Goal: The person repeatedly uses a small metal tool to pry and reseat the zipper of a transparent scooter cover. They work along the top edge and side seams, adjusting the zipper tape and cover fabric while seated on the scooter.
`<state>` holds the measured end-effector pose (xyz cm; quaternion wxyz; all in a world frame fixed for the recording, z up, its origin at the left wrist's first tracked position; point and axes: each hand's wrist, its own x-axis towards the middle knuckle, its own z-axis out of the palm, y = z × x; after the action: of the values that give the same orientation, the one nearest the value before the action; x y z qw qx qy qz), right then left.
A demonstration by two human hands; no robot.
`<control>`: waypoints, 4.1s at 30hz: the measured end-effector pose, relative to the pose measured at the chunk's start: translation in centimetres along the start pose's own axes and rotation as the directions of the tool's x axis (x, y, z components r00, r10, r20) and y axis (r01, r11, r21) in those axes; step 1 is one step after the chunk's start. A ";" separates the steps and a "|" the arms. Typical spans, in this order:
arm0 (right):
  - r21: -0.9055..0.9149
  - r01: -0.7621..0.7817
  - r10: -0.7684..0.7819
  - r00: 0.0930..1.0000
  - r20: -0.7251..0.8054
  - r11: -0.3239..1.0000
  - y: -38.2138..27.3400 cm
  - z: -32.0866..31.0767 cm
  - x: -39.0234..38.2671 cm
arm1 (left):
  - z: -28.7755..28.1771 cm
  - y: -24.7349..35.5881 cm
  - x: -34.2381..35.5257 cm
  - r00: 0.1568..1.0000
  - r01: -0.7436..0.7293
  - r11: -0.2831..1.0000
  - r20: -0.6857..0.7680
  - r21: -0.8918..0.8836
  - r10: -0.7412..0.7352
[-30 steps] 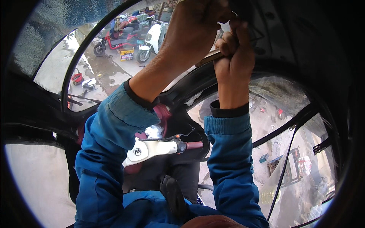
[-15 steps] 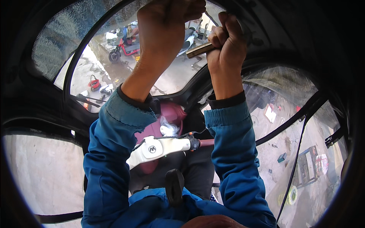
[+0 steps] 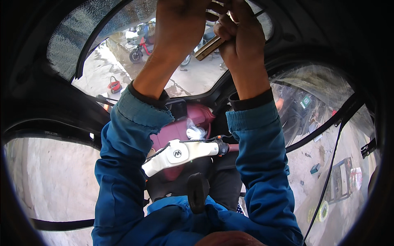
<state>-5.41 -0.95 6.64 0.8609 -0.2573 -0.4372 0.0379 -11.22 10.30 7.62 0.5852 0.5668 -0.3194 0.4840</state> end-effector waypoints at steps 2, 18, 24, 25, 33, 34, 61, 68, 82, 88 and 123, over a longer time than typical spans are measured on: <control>0.021 -0.033 0.032 0.999 0.035 0.999 -0.1 0.1 0.0 | -0.1 0.1 0.1 0.999 0.033 0.999 0.006 0.003 -0.033; 0.087 0.054 -0.046 0.995 -0.092 0.995 0.9 0.3 0.0 | -0.9 1.5 -2.0 0.937 -0.100 0.964 -0.348 -0.246 0.008; 0.108 0.037 -0.029 0.997 -0.074 0.993 0.9 -0.6 0.6 | -2.2 2.9 -2.5 0.908 -0.190 0.950 -0.412 -0.248 0.074; 0.119 0.021 -0.023 1.000 0.013 0.993 0.6 -0.9 0.8 | -2.3 3.1 -2.6 0.872 -0.116 0.968 -0.490 -0.222 -0.008; 0.180 0.035 -0.045 0.998 0.051 0.983 1.0 -1.7 1.3 | -6.1 5.1 -2.6 0.866 -0.250 0.960 -0.473 -0.125 0.164; 0.192 0.025 -0.041 0.996 0.082 0.981 0.9 -1.7 1.2 | -6.7 5.5 -2.8 0.860 -0.257 0.963 -0.474 -0.077 0.191; 0.124 0.164 -0.152 0.983 -0.104 0.979 2.3 1.5 0.0 | -7.3 8.3 -2.9 0.917 -0.150 0.849 -0.391 -0.507 -0.072; 0.212 0.068 -0.041 0.991 -0.129 0.975 2.7 1.9 0.1 | -7.0 9.4 -3.1 0.949 -0.038 0.805 -0.275 -0.592 -0.157; 0.209 0.096 -0.079 0.993 -0.088 0.973 2.7 2.3 0.4 | -5.9 8.3 -3.1 0.947 -0.043 0.807 -0.281 -0.589 -0.154; 0.197 0.211 -0.192 0.975 -0.115 0.957 3.4 2.7 0.0 | -5.6 8.5 -3.0 0.958 -0.051 0.827 -0.262 -0.560 -0.119; -0.256 -0.116 0.148 0.983 0.108 0.960 9.6 -5.0 -6.8 | -13.9 13.3 -4.6 0.991 0.132 0.991 -0.004 -0.009 -0.132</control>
<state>-4.20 3.37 -5.33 0.7883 -0.3887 -0.4736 0.0563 -27.52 21.39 6.01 0.6190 0.5833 -0.2820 0.4439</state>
